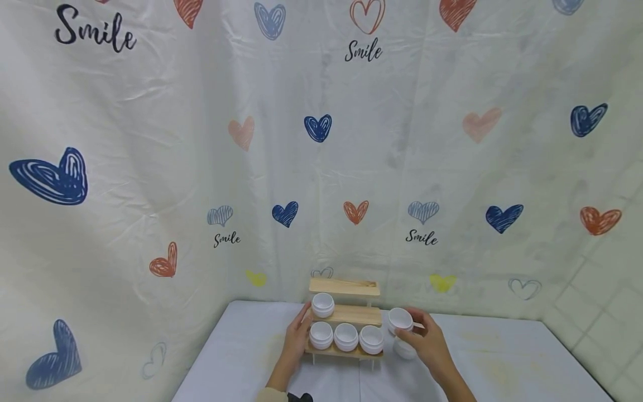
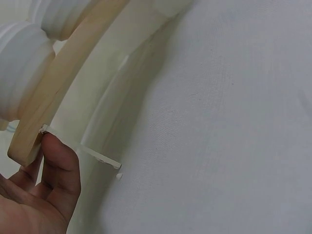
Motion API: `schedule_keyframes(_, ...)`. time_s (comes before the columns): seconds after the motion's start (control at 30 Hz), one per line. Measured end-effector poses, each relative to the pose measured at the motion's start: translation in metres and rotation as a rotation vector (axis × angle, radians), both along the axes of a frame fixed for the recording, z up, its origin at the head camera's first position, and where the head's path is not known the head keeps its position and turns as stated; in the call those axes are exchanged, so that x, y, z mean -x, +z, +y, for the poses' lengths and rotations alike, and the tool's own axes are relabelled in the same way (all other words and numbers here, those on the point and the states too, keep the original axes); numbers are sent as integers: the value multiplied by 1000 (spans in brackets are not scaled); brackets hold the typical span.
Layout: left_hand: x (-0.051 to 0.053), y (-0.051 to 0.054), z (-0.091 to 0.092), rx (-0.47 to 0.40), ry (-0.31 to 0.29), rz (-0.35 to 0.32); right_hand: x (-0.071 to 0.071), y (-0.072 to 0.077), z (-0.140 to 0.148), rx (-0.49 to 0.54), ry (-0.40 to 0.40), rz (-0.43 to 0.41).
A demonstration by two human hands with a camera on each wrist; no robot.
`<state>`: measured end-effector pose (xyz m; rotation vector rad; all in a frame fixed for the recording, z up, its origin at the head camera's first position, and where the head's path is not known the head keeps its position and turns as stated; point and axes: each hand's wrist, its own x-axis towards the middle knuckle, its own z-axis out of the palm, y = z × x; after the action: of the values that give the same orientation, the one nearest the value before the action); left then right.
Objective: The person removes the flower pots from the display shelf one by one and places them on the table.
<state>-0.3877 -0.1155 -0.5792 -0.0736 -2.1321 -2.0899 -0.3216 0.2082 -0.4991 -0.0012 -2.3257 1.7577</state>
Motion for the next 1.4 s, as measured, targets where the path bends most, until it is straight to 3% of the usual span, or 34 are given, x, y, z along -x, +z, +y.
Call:
schedule_keyframes(0.47,0,2,1,-4,5,-11,-6,-13,16,-2,-45,-35)
schedule_keyframes(1.0,-2,3,0,4,2,-8,-9,-31,27,103,-101,-45)
schedule_keyframes(1.4,-3,3,0,22,19,-21,-9,-47,39,106,-154,-122)
